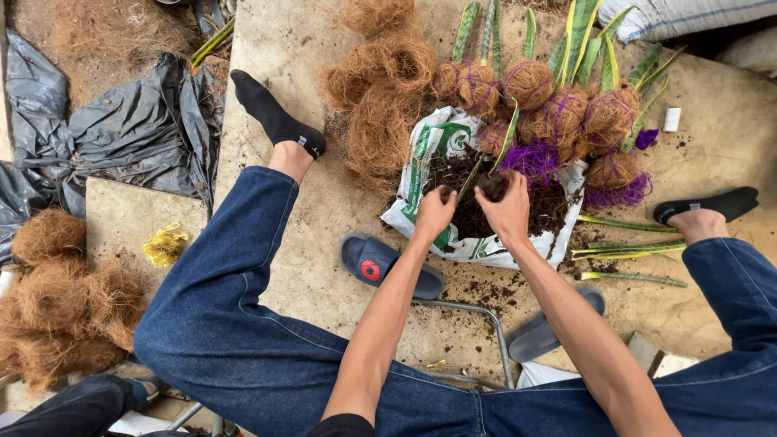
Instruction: The person forms a soil ball by hand, inserts a snake plant cutting into the center, and wraps the root ball with coconut coir. The person then secures the coir with purple string to create a hanging plant ball.
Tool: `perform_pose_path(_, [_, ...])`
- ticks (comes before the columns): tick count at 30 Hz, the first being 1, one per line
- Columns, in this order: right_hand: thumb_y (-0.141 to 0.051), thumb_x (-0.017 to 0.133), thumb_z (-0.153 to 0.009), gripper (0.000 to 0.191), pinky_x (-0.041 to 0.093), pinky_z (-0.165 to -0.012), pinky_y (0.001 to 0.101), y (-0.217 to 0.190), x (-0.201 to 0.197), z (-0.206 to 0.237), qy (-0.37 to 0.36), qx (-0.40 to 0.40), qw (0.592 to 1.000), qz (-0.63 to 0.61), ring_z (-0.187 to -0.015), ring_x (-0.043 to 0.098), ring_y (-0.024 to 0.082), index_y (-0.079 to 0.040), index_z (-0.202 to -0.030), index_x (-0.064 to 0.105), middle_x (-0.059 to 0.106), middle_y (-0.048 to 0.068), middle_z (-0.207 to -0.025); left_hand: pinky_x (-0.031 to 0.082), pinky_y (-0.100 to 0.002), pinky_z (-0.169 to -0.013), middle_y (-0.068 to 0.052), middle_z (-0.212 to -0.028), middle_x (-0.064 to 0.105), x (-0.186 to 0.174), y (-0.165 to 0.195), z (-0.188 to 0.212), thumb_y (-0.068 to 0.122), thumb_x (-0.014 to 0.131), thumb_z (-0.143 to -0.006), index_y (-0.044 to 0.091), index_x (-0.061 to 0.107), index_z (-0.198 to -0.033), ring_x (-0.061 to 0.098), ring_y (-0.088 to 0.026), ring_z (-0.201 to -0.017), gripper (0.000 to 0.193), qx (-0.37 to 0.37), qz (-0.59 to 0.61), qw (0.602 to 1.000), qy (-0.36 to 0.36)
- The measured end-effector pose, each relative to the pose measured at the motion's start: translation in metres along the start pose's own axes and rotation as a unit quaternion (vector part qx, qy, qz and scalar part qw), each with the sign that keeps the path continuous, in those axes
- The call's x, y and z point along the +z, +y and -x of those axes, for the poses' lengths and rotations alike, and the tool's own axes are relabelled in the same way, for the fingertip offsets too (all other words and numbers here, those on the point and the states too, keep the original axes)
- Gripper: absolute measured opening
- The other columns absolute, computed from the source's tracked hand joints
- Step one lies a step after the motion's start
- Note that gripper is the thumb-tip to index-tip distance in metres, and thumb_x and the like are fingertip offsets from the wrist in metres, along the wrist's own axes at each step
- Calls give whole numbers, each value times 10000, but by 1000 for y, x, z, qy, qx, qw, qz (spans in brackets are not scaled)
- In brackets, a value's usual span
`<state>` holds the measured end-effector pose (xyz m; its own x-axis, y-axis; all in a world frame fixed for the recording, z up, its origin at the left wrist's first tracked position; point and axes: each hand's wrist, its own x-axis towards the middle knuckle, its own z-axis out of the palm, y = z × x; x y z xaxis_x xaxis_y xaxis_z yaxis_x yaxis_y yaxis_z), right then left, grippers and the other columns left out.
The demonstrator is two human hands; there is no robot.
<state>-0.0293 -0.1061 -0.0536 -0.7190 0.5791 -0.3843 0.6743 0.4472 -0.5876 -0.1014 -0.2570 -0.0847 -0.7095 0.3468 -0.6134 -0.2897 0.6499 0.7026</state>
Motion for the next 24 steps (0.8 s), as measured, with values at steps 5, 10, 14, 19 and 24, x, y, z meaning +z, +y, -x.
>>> perform_pose_path(5, [-372,837,-826,715,571,-934,427,12,13,8,-32,5,996,82,-1063,663,312,9,-1334,507,557,182,-1268,570,-427,-767,-168,-891,776,-16,4,-3,349,602,-1007,10,718,-1064,752,-339,-831,363,-11,46,991,126])
perform_pose_path(10, [-356,839,-807,778,572,-899,423,12,20,-8,-97,73,992,19,-995,696,282,-1,-1410,499,578,158,-1238,599,-406,-727,-120,-828,781,-5,0,-9,357,649,-969,-3,719,-1038,779,-295,-755,374,-26,143,986,80])
perform_pose_path(14, [-345,872,-817,677,542,-915,448,11,17,-5,-112,70,984,119,-1037,636,310,-68,-1371,597,597,149,-1170,582,-422,-826,-137,-926,755,18,-2,3,309,723,-916,8,739,-1046,737,-302,-877,329,25,71,994,74])
perform_pose_path(19, [-275,883,-779,579,551,-871,453,3,15,7,-75,-48,976,200,-1053,626,345,-52,-1238,609,605,174,-1168,486,-457,-916,-170,-1040,686,28,3,15,265,778,-828,55,775,-1031,614,-351,-1030,292,119,-72,984,113])
perform_pose_path(24, [-236,856,-811,653,556,-877,463,4,20,5,-85,-19,993,74,-995,664,351,-15,-1335,534,656,203,-1118,539,-390,-938,-160,-1091,774,25,4,15,323,669,-990,87,703,-1156,713,-311,-1053,290,-16,-76,997,-5])
